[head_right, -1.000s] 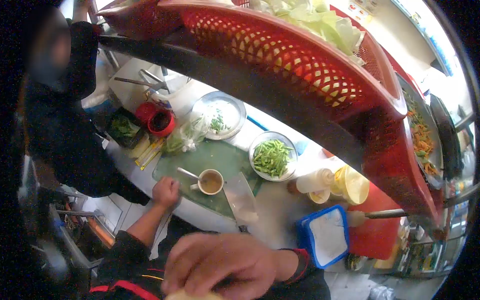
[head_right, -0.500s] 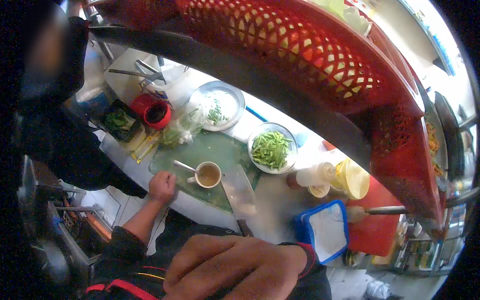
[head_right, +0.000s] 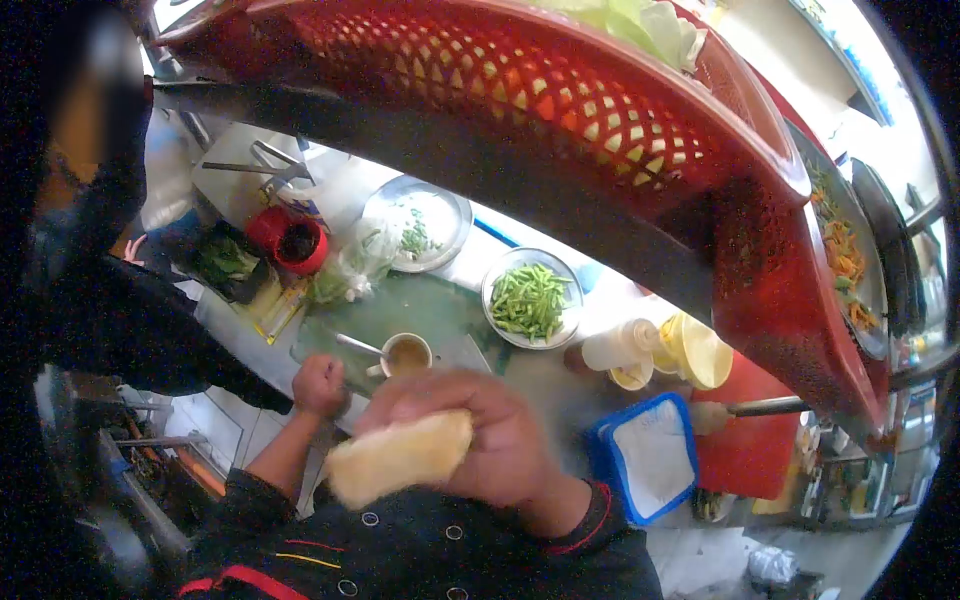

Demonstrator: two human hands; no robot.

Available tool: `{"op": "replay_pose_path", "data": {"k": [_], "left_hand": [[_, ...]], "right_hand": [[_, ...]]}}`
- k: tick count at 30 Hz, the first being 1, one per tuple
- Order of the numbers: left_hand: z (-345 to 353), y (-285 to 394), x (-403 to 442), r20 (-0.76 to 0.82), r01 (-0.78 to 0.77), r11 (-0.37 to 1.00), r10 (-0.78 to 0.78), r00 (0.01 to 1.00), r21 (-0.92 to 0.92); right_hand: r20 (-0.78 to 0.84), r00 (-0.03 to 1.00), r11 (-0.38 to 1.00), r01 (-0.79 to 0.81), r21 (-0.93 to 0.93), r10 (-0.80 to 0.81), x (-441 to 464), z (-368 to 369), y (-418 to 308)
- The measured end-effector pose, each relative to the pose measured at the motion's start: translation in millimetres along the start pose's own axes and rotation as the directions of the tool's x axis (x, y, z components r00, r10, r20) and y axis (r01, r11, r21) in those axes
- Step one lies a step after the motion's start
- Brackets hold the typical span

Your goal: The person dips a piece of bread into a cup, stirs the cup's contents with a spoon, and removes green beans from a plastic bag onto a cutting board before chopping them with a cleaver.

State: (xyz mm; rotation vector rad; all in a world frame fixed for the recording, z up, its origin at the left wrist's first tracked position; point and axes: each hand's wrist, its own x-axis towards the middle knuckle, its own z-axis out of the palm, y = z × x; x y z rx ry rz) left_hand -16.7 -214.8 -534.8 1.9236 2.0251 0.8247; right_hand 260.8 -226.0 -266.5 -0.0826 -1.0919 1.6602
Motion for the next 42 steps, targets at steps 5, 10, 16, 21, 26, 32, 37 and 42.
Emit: {"op": "replay_pose_path", "data": {"k": [5, 10, 16, 21, 26, 32, 37, 42], "left_hand": [[-2, 1, 0, -0.016, -0.031, 0.999, 0.031, 0.999, -0.008], [-5, 5, 0, -0.016, -0.026, 0.999, 0.026, 1.000, -0.028], [-4, 3, -1, -0.008, -0.014, 1.000, 0.014, 1.000, -0.010], [-3, 5, -1, -0.021, -0.011, 1.000, 0.012, 1.000, 0.024], [-4, 6, -2, 0.012, -0.017, 0.999, 0.016, 1.000, 0.037], [-7, 8, 1, 0.045, 0.049, 0.999, -0.049, 0.998, 0.008], [-6, 6, -1, 0.014, 0.015, 1.000, -0.015, 1.000, 0.009], [-8, 7, 0, 0.013, 0.006, 1.000, -0.006, 1.000, 0.010]], "right_hand": [[-0.154, 0.988, 0.989, -0.016, -0.146, -0.007, -11, -39, 18], [-0.187, 0.978, 0.975, -0.129, -0.181, 0.094, -17, -56, 18], [-0.223, 0.972, 0.958, -0.137, -0.253, 0.080, -21, -61, 20], [-0.122, 0.992, 0.857, -0.078, -0.509, 0.018, -11, -46, 6], [0.077, 0.995, 0.774, 0.102, -0.625, -0.069, 0, -29, -10], [0.100, 0.993, 0.778, 0.111, -0.619, -0.062, 3, -27, -9], [-0.184, 0.977, 0.831, -0.188, -0.523, 0.106, -8, -54, 14], [-0.429, 0.865, 0.776, -0.452, -0.440, 0.260, -18, -86, 40]]}}
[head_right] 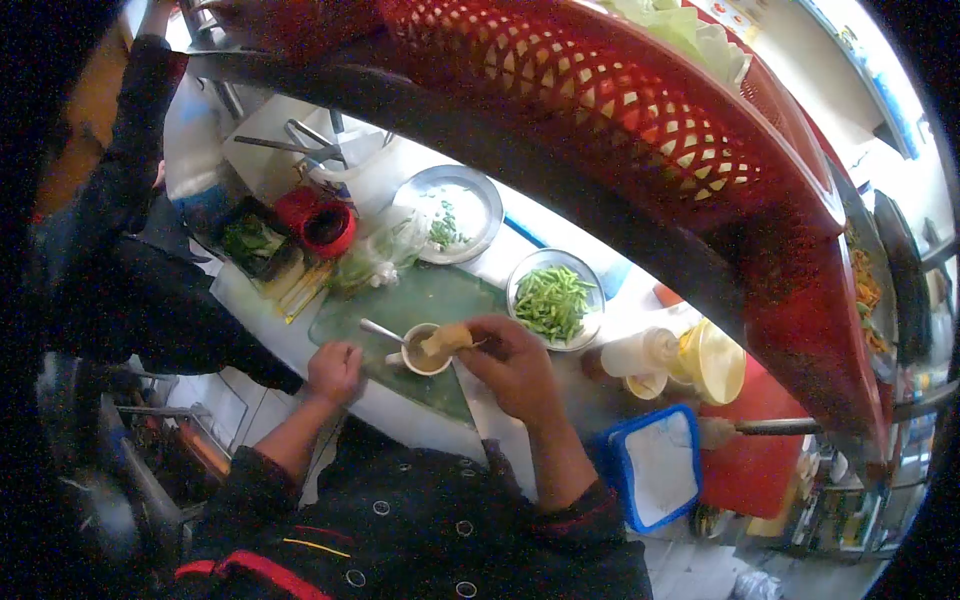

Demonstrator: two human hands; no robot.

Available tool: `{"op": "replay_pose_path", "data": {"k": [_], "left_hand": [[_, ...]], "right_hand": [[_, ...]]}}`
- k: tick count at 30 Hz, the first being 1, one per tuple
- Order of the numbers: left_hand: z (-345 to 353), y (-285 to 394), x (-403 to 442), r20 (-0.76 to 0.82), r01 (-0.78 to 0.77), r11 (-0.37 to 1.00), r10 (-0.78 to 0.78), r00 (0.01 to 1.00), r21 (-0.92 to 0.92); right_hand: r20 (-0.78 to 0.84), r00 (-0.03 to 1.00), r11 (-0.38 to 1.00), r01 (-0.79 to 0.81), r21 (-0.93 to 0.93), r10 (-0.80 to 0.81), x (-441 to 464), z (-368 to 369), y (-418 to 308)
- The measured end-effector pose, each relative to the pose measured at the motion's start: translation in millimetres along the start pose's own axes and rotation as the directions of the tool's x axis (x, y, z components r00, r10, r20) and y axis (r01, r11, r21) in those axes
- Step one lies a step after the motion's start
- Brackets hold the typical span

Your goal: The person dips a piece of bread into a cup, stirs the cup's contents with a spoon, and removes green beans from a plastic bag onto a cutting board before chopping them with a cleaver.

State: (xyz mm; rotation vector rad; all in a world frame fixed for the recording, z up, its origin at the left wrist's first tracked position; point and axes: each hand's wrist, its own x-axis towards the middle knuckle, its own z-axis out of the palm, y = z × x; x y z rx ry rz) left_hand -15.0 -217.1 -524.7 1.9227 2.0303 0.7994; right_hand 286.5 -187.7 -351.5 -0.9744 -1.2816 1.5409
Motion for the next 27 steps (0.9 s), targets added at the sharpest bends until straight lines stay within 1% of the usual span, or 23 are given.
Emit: {"op": "replay_pose_path", "data": {"k": [2, 3, 5, 6, 8, 9, 11, 12, 14, 15, 17, 18, 19, 20, 21, 23, 24, 26, 27], "left_hand": [[-1, 2, 0, 0.002, 0.015, 1.000, -0.015, 1.000, 0.004], [-1, 1, 0, 0.010, 0.021, 1.000, -0.021, 1.000, -0.004], [1, -3, 1, 0.010, 0.024, 1.000, -0.024, 1.000, -0.004], [2, -3, 2, -0.003, 0.012, 1.000, -0.012, 1.000, -0.005], [2, -3, 0, -0.012, -0.003, 1.000, 0.003, 1.000, -0.004], [-1, 1, 0, -0.003, 0.001, 1.000, -0.001, 1.000, -0.007], [-2, 4, 0, 0.008, 0.001, 1.000, -0.001, 1.000, -0.008], [-1, 3, 0, -0.003, -0.002, 1.000, 0.002, 1.000, -0.022], [0, 3, 1, -0.020, -0.004, 0.999, 0.004, 1.000, -0.036], [-2, 5, -1, -0.014, 0.009, 0.999, -0.009, 1.000, -0.044], [-1, 5, -2, -0.013, 0.027, 0.998, -0.027, 1.000, -0.054], [0, 3, -2, -0.020, 0.015, 0.999, -0.016, 1.000, -0.052], [0, 2, -3, -0.028, 0.002, 0.999, -0.003, 1.000, -0.049], [2, 0, -2, -0.034, 0.007, 0.999, -0.009, 0.999, -0.050], [2, 0, -4, -0.038, 0.012, 0.999, -0.013, 0.999, -0.041], [3, 0, -4, -0.044, 0.020, 0.999, -0.022, 0.999, -0.033], [3, -1, -4, -0.041, 0.022, 1.000, -0.022, 0.999, -0.020], [3, 0, -4, -0.041, 0.028, 1.000, -0.028, 0.999, -0.009], [2, 1, -3, -0.027, 0.036, 0.999, -0.037, 0.999, -0.012]], "right_hand": [[-0.003, 0.998, 0.978, -0.067, -0.196, 0.067, 8, -6, 17], [-0.001, 0.997, 0.979, -0.070, -0.189, 0.071, 8, -5, 23], [-0.022, 0.996, 0.995, -0.085, -0.049, 0.084, 12, 0, 32], [-0.017, 0.997, 0.996, -0.081, -0.045, 0.081, 14, 0, 37], [-0.018, 0.987, 0.987, -0.160, -0.016, 0.160, 15, -1, 48], [-0.019, 0.987, 0.987, -0.158, -0.016, 0.158, 17, -3, 55], [-0.022, 0.974, 0.971, -0.226, -0.077, 0.225, 20, -6, 72], [-0.022, 0.975, 0.972, -0.224, -0.076, 0.223, 21, -6, 78], [-0.036, 0.972, 0.956, -0.234, -0.176, 0.231, 26, -7, 87], [-0.034, 0.972, 0.956, -0.234, -0.177, 0.232, 27, -5, 93], [-0.082, 0.993, 0.929, -0.107, -0.355, 0.083, 29, -2, 102], [-0.078, 0.993, 0.927, -0.107, -0.358, 0.085, 29, -1, 99], [-0.022, 0.999, 0.833, 0.015, -0.553, -0.033, 30, -1, 95], [0.062, 0.988, 0.685, 0.141, -0.715, -0.138, 34, 0, 92], [0.068, 0.988, 0.684, 0.143, -0.715, -0.135, 36, 1, 92], [0.160, 0.972, 0.480, 0.225, -0.848, -0.174, 42, 3, 93], [0.166, 0.971, 0.480, 0.229, -0.847, -0.170, 43, 5, 94], [0.208, 0.967, 0.370, 0.248, -0.895, -0.146, 45, 9, 95], [0.212, 0.967, 0.370, 0.251, -0.894, -0.144, 45, 11, 98]]}}
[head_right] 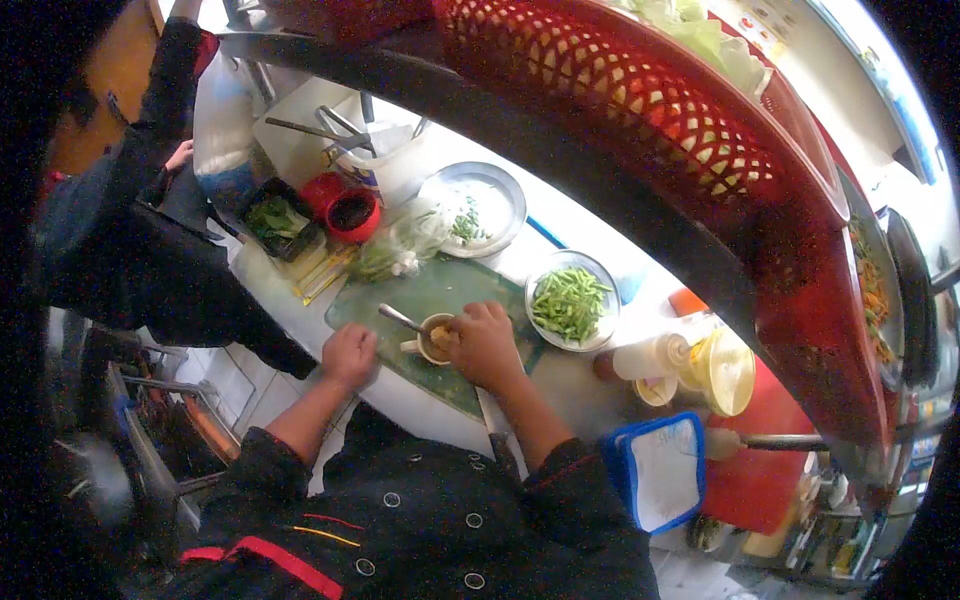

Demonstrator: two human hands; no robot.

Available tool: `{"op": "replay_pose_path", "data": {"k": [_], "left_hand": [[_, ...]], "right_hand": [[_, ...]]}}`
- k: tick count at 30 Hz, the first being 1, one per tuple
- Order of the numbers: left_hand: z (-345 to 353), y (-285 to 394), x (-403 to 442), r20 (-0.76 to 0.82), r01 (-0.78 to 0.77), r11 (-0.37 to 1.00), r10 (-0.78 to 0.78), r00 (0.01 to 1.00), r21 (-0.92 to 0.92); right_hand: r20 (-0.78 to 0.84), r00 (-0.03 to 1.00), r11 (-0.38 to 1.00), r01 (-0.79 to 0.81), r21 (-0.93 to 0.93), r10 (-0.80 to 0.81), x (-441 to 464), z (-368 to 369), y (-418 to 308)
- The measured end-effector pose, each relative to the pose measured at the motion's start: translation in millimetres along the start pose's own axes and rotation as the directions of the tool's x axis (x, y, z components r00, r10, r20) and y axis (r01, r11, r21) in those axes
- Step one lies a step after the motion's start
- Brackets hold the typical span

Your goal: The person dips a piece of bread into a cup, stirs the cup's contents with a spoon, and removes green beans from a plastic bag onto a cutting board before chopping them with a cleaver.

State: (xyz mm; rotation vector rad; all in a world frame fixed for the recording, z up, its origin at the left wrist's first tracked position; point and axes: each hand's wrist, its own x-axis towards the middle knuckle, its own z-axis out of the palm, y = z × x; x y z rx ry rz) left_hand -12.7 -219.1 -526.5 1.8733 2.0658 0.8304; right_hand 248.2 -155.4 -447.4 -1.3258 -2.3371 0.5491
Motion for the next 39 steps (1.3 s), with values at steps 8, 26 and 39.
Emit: {"op": "replay_pose_path", "data": {"k": [8, 26, 39], "left_hand": [[-4, 2, 3, 0.051, 0.056, 0.998, -0.056, 0.997, -0.001], [-5, 3, 3, 0.032, 0.020, 1.000, -0.021, 0.999, 0.019], [-8, 1, 5, 0.098, 0.017, 0.999, -0.012, 0.995, -0.042]], "right_hand": [[0.088, 0.996, 0.970, 0.019, -0.241, 0.002, 9, -6, -13], [0.190, 0.980, 0.928, 0.122, -0.351, -0.057, 25, 2, -23], [-0.297, 0.955, 1.000, -0.014, 0.025, 0.021, -6, -28, 2]]}}
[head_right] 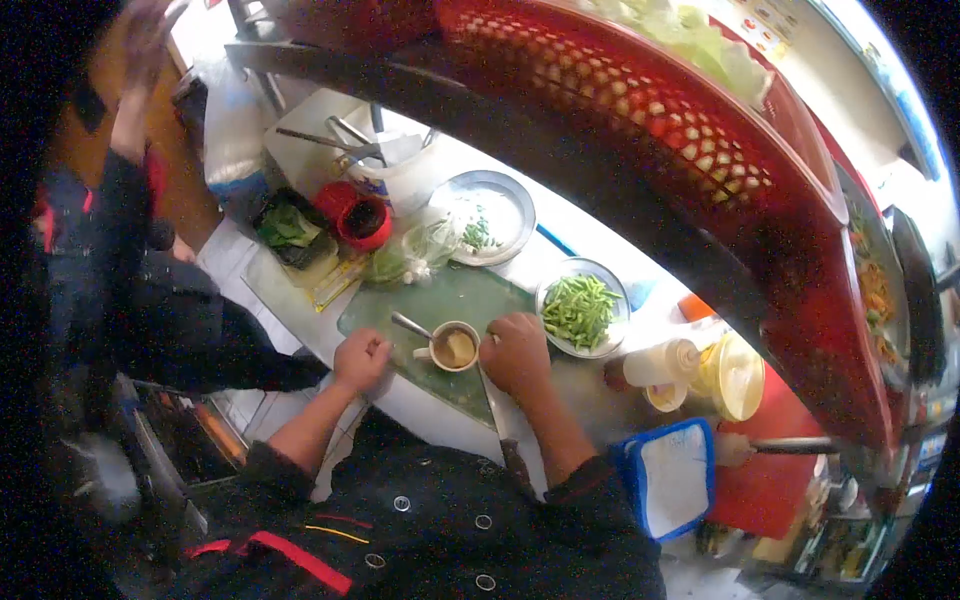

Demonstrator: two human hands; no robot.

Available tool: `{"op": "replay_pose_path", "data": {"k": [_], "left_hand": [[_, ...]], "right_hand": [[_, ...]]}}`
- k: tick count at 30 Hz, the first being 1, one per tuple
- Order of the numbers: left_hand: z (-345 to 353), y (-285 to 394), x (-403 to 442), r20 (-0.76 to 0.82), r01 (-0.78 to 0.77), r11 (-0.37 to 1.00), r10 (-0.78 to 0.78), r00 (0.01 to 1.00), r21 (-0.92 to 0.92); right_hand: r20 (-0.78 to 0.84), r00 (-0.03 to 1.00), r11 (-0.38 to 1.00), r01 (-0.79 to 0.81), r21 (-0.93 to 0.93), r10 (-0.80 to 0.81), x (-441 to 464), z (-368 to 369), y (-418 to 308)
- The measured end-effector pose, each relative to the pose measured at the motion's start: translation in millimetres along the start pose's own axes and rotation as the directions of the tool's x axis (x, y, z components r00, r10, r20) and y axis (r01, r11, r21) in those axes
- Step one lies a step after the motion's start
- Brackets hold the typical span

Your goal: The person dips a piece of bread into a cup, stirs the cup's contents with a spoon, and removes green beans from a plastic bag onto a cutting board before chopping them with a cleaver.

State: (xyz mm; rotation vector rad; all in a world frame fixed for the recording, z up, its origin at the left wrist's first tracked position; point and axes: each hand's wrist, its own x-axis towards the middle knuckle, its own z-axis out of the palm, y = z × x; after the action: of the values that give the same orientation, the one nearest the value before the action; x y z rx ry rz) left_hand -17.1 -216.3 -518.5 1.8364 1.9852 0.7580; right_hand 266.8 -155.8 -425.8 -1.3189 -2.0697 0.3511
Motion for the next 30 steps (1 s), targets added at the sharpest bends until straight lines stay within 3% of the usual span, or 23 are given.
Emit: {"op": "replay_pose_path", "data": {"k": [2, 5, 12, 15, 18, 20, 24, 26, 30], "left_hand": [[9, -4, -4, -0.016, 0.077, 0.959, -0.084, 0.996, -0.272], [-19, 47, 2, 0.136, 0.164, 0.897, -0.118, 0.984, -0.412], [-12, 86, 24, 0.120, 0.180, 0.866, -0.140, 0.983, -0.466], [-28, 106, 17, 0.202, 0.255, 0.873, -0.185, 0.962, -0.415], [-36, 113, 8, 0.160, 0.171, 0.913, -0.118, 0.980, -0.372], [-41, 117, 4, 0.035, -0.022, 0.938, 0.036, 0.999, -0.347], [-46, 120, -1, -0.026, -0.090, 0.935, 0.086, 0.996, -0.344], [-48, 121, -3, -0.044, -0.114, 0.931, 0.105, 0.993, -0.348], [-48, 117, -7, -0.092, -0.146, 0.915, 0.120, 0.988, -0.377]], "right_hand": [[0.169, 0.977, 0.990, -0.138, 0.026, 0.132, -13, -13, 4], [0.101, 0.988, 0.989, -0.125, 0.075, 0.117, -28, -11, 9], [0.244, 0.951, 0.965, -0.226, 0.135, 0.189, -29, 0, 2], [0.289, 0.938, 0.964, -0.235, 0.128, 0.191, -31, 2, 5], [0.286, 0.950, 0.972, -0.176, 0.153, 0.127, -25, 3, 3], [0.201, 0.979, 0.991, -0.013, 0.134, -0.014, -21, 8, 4], [0.253, 0.964, 0.996, 0.067, 0.065, -0.081, -5, 6, -11], [0.305, 0.943, 0.984, 0.164, -0.071, -0.135, -1, 13, -9], [0.394, 0.914, 0.974, 0.169, -0.150, -0.098, 6, 16, -10]]}}
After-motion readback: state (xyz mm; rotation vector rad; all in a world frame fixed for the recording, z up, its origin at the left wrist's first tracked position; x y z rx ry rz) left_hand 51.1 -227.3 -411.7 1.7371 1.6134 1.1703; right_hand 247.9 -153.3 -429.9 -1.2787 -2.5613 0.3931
